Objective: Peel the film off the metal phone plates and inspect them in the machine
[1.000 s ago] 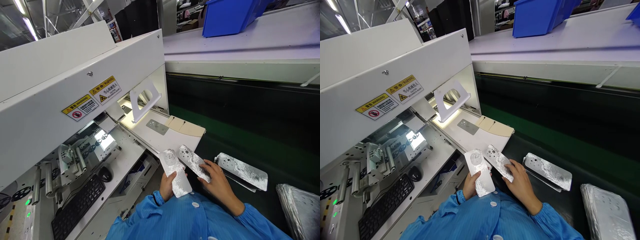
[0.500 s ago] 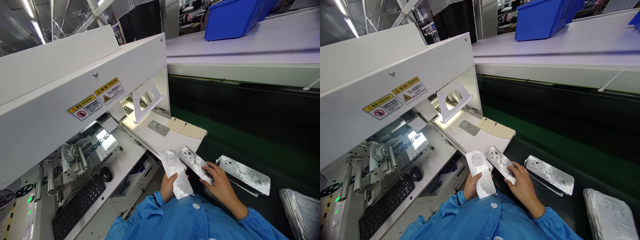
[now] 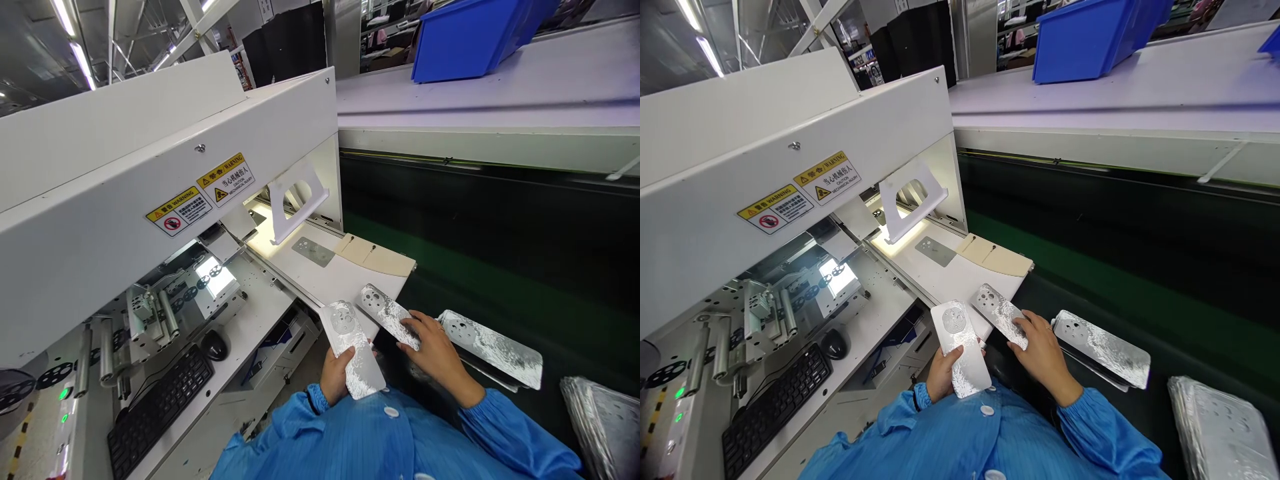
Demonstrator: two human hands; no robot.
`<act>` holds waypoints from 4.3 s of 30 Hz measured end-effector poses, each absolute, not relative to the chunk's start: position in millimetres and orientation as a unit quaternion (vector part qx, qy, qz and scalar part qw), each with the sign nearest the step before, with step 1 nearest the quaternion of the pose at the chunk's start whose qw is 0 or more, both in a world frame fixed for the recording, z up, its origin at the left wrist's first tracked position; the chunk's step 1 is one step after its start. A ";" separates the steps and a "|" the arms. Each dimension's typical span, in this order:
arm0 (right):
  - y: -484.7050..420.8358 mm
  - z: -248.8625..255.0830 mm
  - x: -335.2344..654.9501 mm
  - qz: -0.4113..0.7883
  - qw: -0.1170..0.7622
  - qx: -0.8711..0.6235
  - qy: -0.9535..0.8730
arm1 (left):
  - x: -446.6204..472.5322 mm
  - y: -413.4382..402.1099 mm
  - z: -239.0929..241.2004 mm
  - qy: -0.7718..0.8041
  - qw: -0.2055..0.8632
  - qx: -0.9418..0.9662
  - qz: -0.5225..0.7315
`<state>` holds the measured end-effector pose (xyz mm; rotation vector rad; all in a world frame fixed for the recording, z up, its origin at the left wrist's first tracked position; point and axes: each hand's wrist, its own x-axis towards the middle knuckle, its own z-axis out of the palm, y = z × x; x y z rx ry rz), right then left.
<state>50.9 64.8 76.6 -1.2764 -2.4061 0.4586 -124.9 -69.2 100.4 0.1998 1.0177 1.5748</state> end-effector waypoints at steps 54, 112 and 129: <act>94.6 66.8 -61.9 0.113 0.096 -0.347 -0.926 | -143.2 -92.6 95.7 0.475 0.540 0.018 0.695; 17.5 94.2 112.2 0.272 0.255 -0.454 -0.809 | -67.4 -40.1 102.0 0.449 0.586 0.354 0.575; 116.2 45.6 197.8 0.168 0.038 -0.547 -0.819 | -70.1 -59.9 94.9 0.476 0.677 0.311 0.467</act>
